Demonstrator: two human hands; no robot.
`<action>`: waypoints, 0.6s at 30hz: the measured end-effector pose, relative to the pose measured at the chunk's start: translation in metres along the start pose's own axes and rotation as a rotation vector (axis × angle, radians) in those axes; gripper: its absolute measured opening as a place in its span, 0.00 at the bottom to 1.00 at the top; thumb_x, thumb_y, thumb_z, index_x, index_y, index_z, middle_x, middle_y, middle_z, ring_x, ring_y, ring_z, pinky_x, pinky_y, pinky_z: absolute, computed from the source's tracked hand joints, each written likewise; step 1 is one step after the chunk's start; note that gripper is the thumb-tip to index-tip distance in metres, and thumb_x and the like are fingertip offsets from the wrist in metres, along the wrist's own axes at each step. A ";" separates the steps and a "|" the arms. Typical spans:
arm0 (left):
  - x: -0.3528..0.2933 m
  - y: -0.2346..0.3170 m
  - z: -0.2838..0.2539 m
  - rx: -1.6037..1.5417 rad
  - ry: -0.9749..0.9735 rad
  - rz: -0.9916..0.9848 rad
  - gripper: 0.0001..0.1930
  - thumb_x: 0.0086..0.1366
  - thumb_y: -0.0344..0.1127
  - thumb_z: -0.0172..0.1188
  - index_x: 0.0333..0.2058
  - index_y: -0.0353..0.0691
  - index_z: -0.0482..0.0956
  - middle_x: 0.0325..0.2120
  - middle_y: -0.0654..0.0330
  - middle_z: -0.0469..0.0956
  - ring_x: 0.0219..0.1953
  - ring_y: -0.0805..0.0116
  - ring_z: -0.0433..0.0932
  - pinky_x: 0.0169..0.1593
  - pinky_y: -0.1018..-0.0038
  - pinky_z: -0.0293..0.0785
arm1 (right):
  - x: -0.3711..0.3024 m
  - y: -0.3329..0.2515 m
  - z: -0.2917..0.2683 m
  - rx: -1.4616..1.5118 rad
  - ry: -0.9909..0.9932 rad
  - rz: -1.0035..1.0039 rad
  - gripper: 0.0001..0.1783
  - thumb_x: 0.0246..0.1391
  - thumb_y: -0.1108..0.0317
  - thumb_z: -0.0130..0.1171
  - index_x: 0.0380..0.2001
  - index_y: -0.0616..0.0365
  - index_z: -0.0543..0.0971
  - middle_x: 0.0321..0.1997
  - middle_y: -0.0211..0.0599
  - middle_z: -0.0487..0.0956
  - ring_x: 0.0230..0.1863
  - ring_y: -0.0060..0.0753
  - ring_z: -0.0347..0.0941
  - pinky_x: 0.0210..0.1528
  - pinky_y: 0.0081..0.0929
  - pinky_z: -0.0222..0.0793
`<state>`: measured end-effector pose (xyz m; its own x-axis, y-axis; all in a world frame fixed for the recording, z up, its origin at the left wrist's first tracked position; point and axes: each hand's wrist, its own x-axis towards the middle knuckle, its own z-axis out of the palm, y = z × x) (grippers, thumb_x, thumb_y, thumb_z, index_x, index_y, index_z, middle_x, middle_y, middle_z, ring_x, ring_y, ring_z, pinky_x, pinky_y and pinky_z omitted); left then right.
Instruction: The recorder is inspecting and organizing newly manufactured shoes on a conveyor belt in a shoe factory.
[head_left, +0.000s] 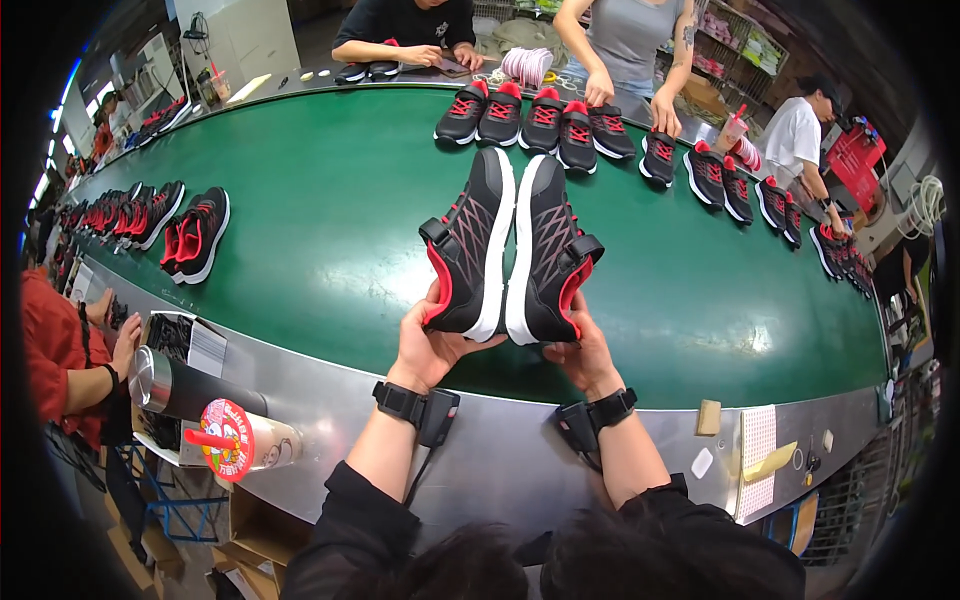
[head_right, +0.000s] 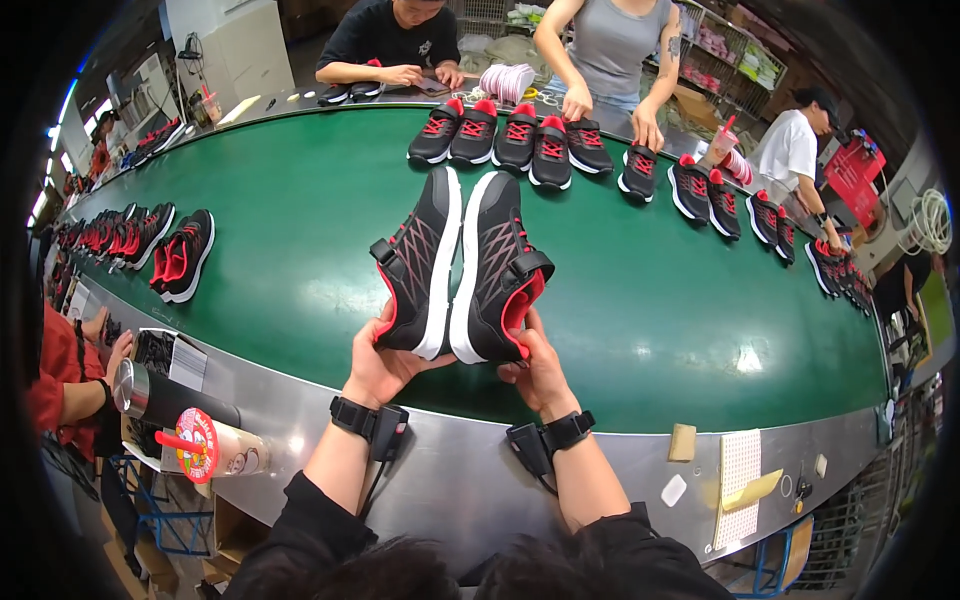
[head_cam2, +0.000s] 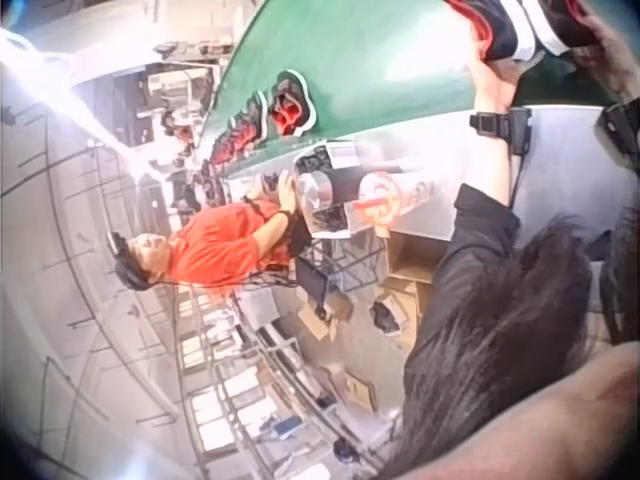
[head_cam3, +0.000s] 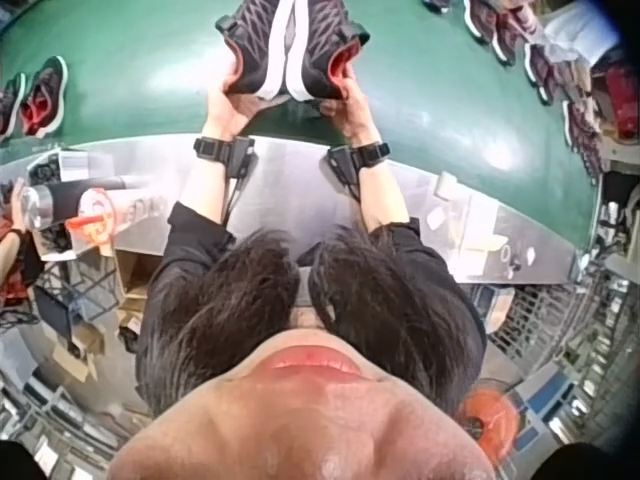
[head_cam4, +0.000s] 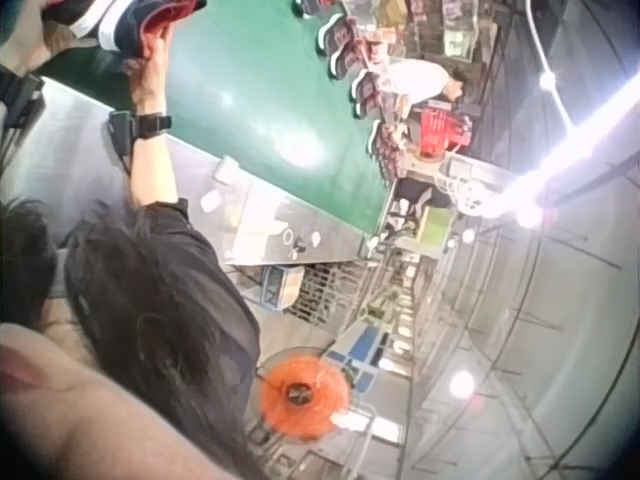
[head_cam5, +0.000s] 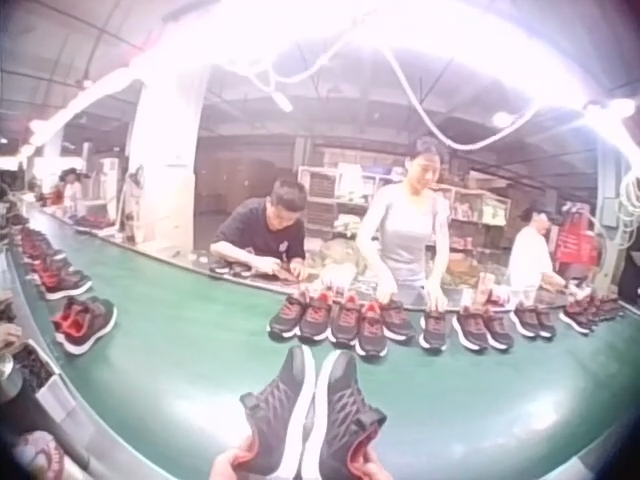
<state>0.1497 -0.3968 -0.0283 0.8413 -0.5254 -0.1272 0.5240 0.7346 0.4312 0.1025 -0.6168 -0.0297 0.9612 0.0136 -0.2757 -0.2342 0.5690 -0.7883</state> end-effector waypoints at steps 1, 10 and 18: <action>0.000 0.000 0.003 0.035 -0.004 0.017 0.31 0.60 0.35 0.38 0.65 0.52 0.54 0.61 0.55 0.63 0.59 0.52 0.67 0.57 0.50 0.68 | 0.000 -0.001 -0.005 -0.001 0.002 0.003 0.29 0.55 0.66 0.48 0.62 0.40 0.61 0.37 0.21 0.74 0.22 0.12 0.61 0.18 0.13 0.53; 0.012 -0.021 -0.010 0.740 0.092 0.761 0.43 0.39 0.20 0.47 0.62 0.41 0.57 0.55 0.54 0.62 0.56 0.60 0.66 0.59 0.68 0.65 | 0.001 0.001 0.009 -0.336 0.097 -0.470 0.39 0.44 0.77 0.57 0.62 0.47 0.58 0.59 0.37 0.65 0.42 0.22 0.69 0.23 0.10 0.67; 0.009 -0.026 -0.007 1.060 0.157 1.023 0.41 0.40 0.19 0.45 0.61 0.40 0.60 0.55 0.56 0.59 0.60 0.61 0.60 0.64 0.67 0.56 | -0.003 0.006 0.012 -0.277 0.141 -0.525 0.39 0.40 0.80 0.56 0.59 0.50 0.59 0.61 0.36 0.62 0.53 0.29 0.67 0.26 0.14 0.68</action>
<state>0.1445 -0.4175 -0.0463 0.8181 0.1164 0.5632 -0.5721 0.0635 0.8178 0.0996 -0.6034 -0.0270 0.9345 -0.3303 0.1330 0.2180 0.2354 -0.9471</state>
